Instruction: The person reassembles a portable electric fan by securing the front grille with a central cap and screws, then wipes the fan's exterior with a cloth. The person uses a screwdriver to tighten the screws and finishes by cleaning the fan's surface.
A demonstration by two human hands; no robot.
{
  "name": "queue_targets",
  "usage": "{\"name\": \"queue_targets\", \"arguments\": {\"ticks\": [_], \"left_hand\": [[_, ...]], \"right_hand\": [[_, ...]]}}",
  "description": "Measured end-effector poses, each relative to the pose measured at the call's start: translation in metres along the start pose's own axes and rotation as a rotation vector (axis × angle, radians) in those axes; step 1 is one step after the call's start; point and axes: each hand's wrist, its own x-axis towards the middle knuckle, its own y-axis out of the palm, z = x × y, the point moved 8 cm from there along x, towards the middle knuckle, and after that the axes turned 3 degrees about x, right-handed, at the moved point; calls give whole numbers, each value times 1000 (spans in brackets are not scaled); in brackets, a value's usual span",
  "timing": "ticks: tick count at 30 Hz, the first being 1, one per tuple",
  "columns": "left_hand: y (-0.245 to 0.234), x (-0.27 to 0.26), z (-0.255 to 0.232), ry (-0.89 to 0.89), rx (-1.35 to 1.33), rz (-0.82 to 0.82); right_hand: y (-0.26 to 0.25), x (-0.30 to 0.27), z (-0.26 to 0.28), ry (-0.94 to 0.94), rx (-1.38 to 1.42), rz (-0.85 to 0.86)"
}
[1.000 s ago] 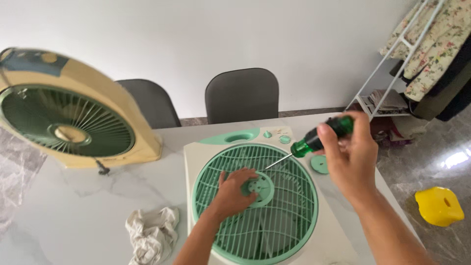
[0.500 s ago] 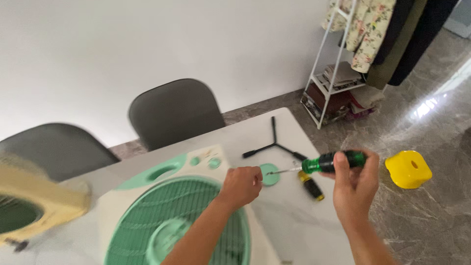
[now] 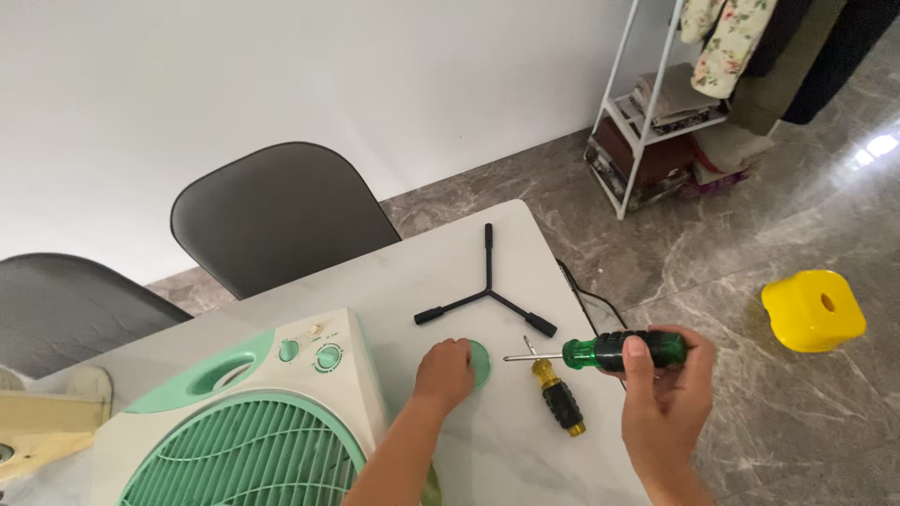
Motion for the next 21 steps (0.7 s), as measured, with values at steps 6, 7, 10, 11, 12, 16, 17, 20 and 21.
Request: {"name": "queue_targets", "arguments": {"ticks": [6, 7, 10, 11, 12, 16, 17, 20, 21], "left_hand": [[10, 4, -2, 14, 126, 17], [10, 4, -4, -7, 101, 53], [-10, 2, -18, -21, 33, 80], [-26, -1, -25, 3, 14, 40], [-43, -5, -32, 26, -5, 0], [-127, -35, -42, 49, -252, -30], [-151, -50, -41, 72, -332, -41], [-210, -106, -23, 56, -456, -45], [-223, -127, -10, 31, -481, -40]], "right_hand": [[6, 6, -11, 25, -52, 36], [7, 5, -13, 25, -42, 40], [6, 3, -10, -6, -36, 35], [5, 2, -7, -21, -38, 34], [4, 1, -2, -41, -27, 24], [15, -2, 20, -50, 9, 20], [21, -4, 26, -37, 15, 24], [45, -24, 57, -112, 172, 69], [56, -33, 65, -106, 169, 93]]}}
